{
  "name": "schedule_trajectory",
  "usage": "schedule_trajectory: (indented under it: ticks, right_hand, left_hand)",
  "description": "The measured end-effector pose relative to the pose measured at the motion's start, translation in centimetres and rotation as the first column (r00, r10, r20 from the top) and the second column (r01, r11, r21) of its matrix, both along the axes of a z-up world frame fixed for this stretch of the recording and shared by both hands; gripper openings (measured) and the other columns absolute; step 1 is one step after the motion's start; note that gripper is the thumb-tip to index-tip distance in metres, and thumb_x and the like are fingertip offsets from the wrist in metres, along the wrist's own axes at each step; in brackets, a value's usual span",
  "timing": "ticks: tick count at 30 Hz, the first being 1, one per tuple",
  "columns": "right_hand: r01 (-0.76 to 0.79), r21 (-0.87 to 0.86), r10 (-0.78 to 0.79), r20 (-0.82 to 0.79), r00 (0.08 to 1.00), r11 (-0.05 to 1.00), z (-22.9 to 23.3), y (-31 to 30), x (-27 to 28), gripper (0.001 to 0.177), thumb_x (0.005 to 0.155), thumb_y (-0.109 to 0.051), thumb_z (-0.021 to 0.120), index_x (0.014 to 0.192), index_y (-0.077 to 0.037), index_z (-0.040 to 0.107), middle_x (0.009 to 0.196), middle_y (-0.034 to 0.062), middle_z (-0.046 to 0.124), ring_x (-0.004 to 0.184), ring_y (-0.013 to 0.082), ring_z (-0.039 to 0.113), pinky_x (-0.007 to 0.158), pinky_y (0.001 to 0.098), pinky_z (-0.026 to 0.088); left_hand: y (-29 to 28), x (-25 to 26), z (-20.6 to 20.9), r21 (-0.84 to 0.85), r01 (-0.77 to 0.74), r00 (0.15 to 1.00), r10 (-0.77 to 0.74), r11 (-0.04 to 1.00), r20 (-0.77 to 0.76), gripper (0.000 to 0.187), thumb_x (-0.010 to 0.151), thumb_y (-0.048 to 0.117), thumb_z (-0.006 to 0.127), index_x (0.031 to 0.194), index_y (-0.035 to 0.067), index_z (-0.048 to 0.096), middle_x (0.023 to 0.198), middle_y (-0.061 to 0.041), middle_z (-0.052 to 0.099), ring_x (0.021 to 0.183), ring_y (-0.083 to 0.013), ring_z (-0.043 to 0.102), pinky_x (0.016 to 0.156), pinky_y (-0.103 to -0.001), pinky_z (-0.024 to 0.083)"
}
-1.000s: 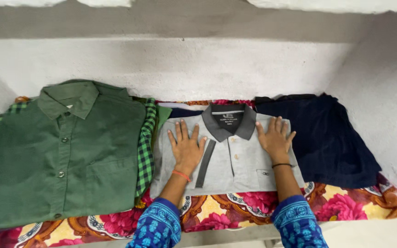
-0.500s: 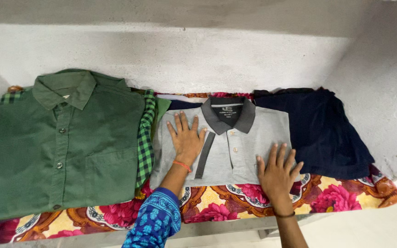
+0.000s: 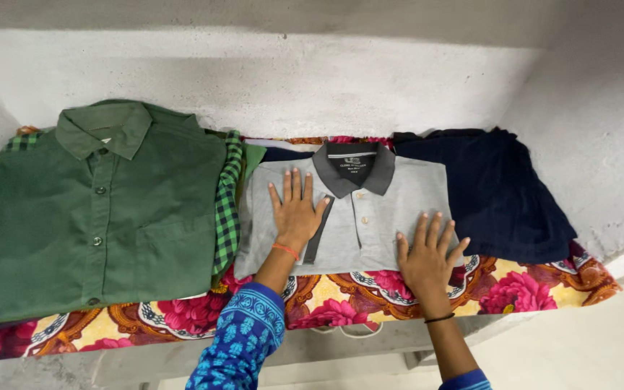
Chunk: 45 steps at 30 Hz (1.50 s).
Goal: The person folds several shirts on a floral-patterned surface. They smooth and align each shirt, fold the sleeves and body, and stack them neatly. The shirts include a grey polo, a dark blue button-up, and an orange button-up.
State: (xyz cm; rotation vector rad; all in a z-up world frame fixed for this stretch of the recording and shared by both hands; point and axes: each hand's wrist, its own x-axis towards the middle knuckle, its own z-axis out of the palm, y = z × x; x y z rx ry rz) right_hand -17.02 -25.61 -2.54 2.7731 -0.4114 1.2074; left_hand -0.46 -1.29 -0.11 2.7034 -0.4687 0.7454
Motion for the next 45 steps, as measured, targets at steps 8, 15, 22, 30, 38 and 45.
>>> schedule_trajectory:
  ticks: [8,15,22,30,38,45]
  right_hand:
    - [0.163,-0.073,-0.179,-0.438,0.881,0.984,2.6,0.1,1.1,0.079,0.101,-0.057,0.042,0.156,0.000,0.041,0.159,0.0267,0.036,0.146,0.0531,0.028,0.116,0.0753,0.000]
    - [-0.316,0.122,0.334,-0.170,0.927,0.941,1.8,1.3,2.0,0.072,0.101,-0.054,0.040,0.162,-0.017,0.032,0.168,0.0204,0.025,0.155,0.0487,0.013,0.121,0.0681,-0.002]
    - [-0.350,0.174,0.384,-0.244,0.890,0.921,2.7,1.1,1.0,0.107,0.081,-0.082,0.049,0.159,-0.013,0.029,0.165,0.0268,0.017,0.151,0.0501,0.002,0.113,0.0707,-0.007]
    - [-0.482,0.112,0.495,-0.204,0.844,0.869,1.9,-0.1,-0.2,0.105,0.085,-0.084,0.045,0.161,-0.014,0.030,0.165,0.0276,0.020,0.153,0.0483,0.005,0.116,0.0705,-0.004]
    - [-0.451,0.099,0.462,-0.157,0.873,0.887,1.5,-5.2,-4.1,0.079,0.092,-0.072,0.046,0.154,-0.025,0.046,0.169,0.0109,0.029,0.156,0.0381,0.015,0.114,0.0750,-0.005]
    - [-0.564,0.138,0.573,-0.033,0.819,0.814,1.3,-4.6,-5.1,0.076,0.096,-0.071,0.044,0.156,-0.024,0.044,0.169,0.0144,0.025,0.158,0.0438,0.010,0.113,0.0782,-0.008]
  left_hand:
    - [0.0,-0.4,1.6,0.055,-0.038,0.996,0.042,0.998,-0.082,0.079,0.096,0.064,0.038,0.159,0.017,0.033,0.168,-0.013,0.019,0.156,-0.0321,0.006,0.120,-0.063,-0.006]
    - [0.0,-1.3,0.4,0.025,-0.070,0.992,0.067,0.997,0.104,0.066,0.098,0.054,0.049,0.149,0.012,0.052,0.161,-0.015,0.041,0.153,-0.0338,0.028,0.123,-0.064,0.013]
    - [-3.6,-8.6,-1.8,-0.039,-0.187,0.967,0.191,0.982,0.166,0.064,0.096,0.053,0.056,0.143,0.008,0.059,0.154,-0.027,0.047,0.143,-0.0456,0.043,0.117,-0.063,0.027]
    - [-3.7,-11.2,-2.5,-0.130,-0.128,0.965,0.154,0.983,0.215,0.074,0.088,0.061,0.061,0.143,0.011,0.060,0.151,-0.025,0.049,0.140,-0.0447,0.043,0.115,-0.067,0.025]
    - [-3.1,-12.0,-2.4,-0.096,-0.139,0.970,0.156,0.986,0.188,0.069,0.091,0.060,0.059,0.145,0.017,0.058,0.155,-0.020,0.048,0.143,-0.0399,0.043,0.119,-0.063,0.022]
    - [-3.0,-13.5,-2.0,-0.195,-0.555,0.806,0.581,0.809,0.115,0.081,0.093,0.067,0.052,0.152,0.012,0.046,0.161,-0.028,0.031,0.149,-0.0559,0.016,0.108,-0.081,0.001]
